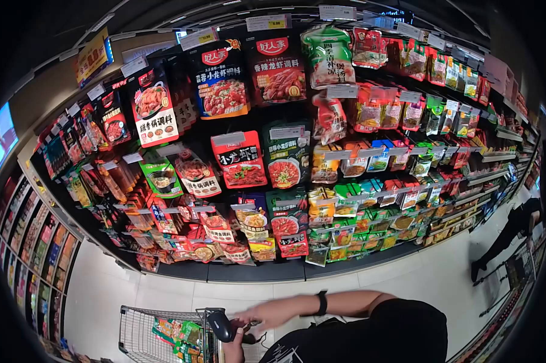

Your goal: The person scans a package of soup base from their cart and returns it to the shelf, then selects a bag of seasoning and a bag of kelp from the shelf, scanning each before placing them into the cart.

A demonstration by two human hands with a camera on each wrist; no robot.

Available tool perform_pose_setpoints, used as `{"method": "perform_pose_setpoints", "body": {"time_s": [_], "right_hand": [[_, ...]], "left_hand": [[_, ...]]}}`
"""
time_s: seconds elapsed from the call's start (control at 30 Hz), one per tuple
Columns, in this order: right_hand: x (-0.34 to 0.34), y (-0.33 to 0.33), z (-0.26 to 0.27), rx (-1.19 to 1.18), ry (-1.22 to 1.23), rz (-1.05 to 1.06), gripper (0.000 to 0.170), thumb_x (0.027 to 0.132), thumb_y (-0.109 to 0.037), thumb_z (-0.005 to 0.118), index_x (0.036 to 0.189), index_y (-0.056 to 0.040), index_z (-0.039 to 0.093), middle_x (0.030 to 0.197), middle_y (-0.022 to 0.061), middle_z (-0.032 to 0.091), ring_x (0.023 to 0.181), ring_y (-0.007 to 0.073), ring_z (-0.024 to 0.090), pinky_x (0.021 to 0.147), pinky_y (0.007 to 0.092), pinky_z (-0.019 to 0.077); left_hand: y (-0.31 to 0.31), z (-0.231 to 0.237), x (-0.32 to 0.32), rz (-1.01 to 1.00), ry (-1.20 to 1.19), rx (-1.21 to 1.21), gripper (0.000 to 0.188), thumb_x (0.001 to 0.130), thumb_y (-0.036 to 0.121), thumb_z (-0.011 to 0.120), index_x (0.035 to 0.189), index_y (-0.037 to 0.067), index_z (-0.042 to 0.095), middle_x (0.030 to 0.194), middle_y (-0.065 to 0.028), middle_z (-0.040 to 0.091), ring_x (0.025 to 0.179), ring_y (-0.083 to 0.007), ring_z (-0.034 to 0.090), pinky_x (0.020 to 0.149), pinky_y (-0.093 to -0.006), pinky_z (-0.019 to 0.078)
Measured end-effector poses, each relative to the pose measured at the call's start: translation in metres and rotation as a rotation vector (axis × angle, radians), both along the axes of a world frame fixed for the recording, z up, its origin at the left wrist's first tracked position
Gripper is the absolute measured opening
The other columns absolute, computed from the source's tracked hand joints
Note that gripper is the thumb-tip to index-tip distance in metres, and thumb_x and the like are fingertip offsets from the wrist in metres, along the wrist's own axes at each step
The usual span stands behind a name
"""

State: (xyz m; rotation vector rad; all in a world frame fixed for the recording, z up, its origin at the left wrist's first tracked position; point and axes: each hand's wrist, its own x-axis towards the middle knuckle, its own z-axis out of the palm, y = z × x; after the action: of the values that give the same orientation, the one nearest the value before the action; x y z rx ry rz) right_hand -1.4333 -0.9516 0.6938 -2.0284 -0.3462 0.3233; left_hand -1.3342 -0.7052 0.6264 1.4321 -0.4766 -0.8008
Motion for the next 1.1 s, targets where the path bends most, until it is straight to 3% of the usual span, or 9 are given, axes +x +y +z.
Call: {"method": "perform_pose_setpoints", "body": {"time_s": [0.1,0.13,0.2,0.23,0.37,0.5,0.63,0.8,1.1], "right_hand": [[0.002,-0.091,0.05,-0.351,-0.243,-0.48,0.063,0.103,-0.026,0.069,0.16,-0.0057,0.051,0.138,0.0232,0.066,0.129,0.0403,0.065,0.109,0.0483,0.0525],[0.003,-0.128,0.064,-0.533,-0.56,-0.673,0.056,0.104,-0.025,0.068,0.155,-0.0051,0.057,0.136,0.0226,0.067,0.122,0.0395,0.069,0.103,0.0475,0.0559],[-0.006,-0.183,0.144,-0.149,-0.509,-0.982,0.047,0.104,-0.025,0.066,0.145,-0.0026,0.063,0.115,0.0184,0.075,0.103,0.0345,0.075,0.09,0.0456,0.0606],[-0.005,-0.214,0.165,-0.342,-0.753,-1.102,0.045,0.103,-0.023,0.066,0.143,-0.0022,0.064,0.106,0.0165,0.076,0.101,0.0322,0.076,0.09,0.0448,0.0607],[-0.005,-0.298,0.234,-0.724,-1.204,-1.368,0.04,0.101,-0.018,0.07,0.135,0.0011,0.064,0.134,0.0236,0.065,0.127,0.0428,0.064,0.108,0.0488,0.0526],[0.009,-0.361,0.25,-0.705,-1.003,-1.67,0.069,0.1,-0.03,0.072,0.154,0.0067,0.051,0.151,0.0263,0.059,0.143,0.0421,0.056,0.118,0.0476,0.0469],[0.024,-0.397,0.247,-0.515,-0.843,-1.737,0.084,0.096,-0.036,0.079,0.155,0.0124,0.044,0.149,0.0327,0.059,0.143,0.0478,0.055,0.12,0.0495,0.0455],[0.031,-0.406,0.248,-0.242,-0.892,-1.701,0.081,0.09,-0.042,0.087,0.145,0.009,0.056,0.105,0.0206,0.077,0.101,0.0303,0.077,0.091,0.0399,0.0585],[0.065,-0.423,0.266,0.21,-0.982,-1.44,0.054,0.095,-0.03,0.084,0.132,0.0039,0.065,0.106,0.0113,0.077,0.08,0.0177,0.076,0.05,0.0311,0.0602]], "left_hand": [[0.015,0.017,-0.003,0.085,-0.02,0.066,0.034,0.111,0.023,0.064,0.135,0.0,0.07,0.11,-0.0135,0.078,0.083,-0.0197,0.072,0.072,-0.0324,0.059],[0.021,0.012,-0.003,0.127,0.008,0.056,0.032,0.111,0.022,0.064,0.132,0.0,0.07,0.108,-0.0131,0.078,0.082,-0.0194,0.071,0.074,-0.0334,0.0587],[0.032,-0.013,0.0,0.222,0.007,0.062,0.028,0.111,0.02,0.063,0.128,0.0,0.07,0.107,-0.0125,0.078,0.082,-0.0198,0.071,0.076,-0.0347,0.0588],[0.033,-0.015,-0.002,0.263,0.024,0.048,0.026,0.111,0.02,0.063,0.126,-0.001,0.071,0.106,-0.0121,0.077,0.083,-0.0195,0.071,0.077,-0.0349,0.0587],[0.036,0.009,-0.015,0.186,-0.024,0.02,0.027,0.11,0.022,0.067,0.123,-0.001,0.072,0.103,-0.0103,0.076,0.085,-0.0179,0.069,0.079,-0.0333,0.0565],[0.032,0.025,-0.028,0.139,-0.078,0.036,0.026,0.108,0.023,0.071,0.117,-0.001,0.076,0.101,-0.0083,0.076,0.086,-0.0173,0.066,0.08,-0.0322,0.0539],[0.033,0.004,-0.029,0.156,-0.062,0.061,0.024,0.108,0.021,0.072,0.114,-0.002,0.078,0.098,-0.0071,0.076,0.084,-0.0158,0.065,0.078,-0.0311,0.0533],[0.039,-0.016,-0.033,0.179,-0.021,0.059,0.023,0.107,0.019,0.073,0.116,-0.002,0.077,0.098,-0.0064,0.077,0.081,-0.0143,0.064,0.075,-0.0296,0.0527],[0.042,-0.009,-0.036,0.145,-0.022,0.047,0.026,0.106,0.019,0.074,0.122,-0.002,0.074,0.103,-0.0069,0.077,0.084,-0.0148,0.064,0.077,-0.0302,0.0526]]}}
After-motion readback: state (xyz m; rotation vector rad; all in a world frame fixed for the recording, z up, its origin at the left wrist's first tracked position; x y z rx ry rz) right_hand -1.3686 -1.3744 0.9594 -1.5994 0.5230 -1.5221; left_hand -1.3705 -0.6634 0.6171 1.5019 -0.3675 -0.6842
